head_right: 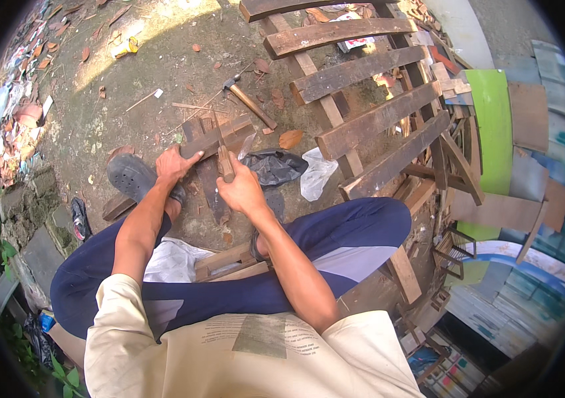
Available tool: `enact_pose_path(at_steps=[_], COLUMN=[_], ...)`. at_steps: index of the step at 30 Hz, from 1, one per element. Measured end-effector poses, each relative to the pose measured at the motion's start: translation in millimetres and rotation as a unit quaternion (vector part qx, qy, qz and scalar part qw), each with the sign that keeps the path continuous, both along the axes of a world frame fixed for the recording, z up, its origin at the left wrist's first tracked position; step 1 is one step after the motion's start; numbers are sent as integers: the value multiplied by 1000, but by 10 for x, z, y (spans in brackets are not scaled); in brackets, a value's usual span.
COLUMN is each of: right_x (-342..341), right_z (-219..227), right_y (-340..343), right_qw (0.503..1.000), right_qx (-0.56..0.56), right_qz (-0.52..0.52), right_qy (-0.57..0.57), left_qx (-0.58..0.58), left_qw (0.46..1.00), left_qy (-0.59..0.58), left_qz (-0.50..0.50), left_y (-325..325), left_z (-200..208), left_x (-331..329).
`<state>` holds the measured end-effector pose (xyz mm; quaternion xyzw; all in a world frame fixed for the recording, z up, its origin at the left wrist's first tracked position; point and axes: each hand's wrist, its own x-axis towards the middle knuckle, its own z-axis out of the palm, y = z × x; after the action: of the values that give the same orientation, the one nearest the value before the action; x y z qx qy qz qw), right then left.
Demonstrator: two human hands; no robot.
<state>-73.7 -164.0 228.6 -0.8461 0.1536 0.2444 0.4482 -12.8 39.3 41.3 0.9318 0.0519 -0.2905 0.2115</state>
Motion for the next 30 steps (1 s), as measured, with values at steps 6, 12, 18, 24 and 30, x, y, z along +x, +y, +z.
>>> enact_pose_path(at_steps=[6, 12, 18, 24, 30], right_x=[-1101, -139, -1137, -77, -1169], right_z=[1032, -203, 1175, -193, 1099], right_y=[-296, -105, -339, -76, -340], right_qw=[997, 1000, 993, 1000, 993], right_qx=[71, 11, 82, 14, 90], right_qz=[8, -20, 4, -25, -8], right_qy=[28, -10, 80, 8, 78], left_qx=[17, 18, 33, 10, 33], left_qw=[999, 999, 999, 1000, 998], left_qy=[-49, -33, -34, -24, -46], left_qz=[-1, -12, -14, -16, -5], left_y=[149, -85, 113, -79, 168], left_z=[-158, -30, -97, -76, -201], left_x=[-123, -17, -63, 13, -63])
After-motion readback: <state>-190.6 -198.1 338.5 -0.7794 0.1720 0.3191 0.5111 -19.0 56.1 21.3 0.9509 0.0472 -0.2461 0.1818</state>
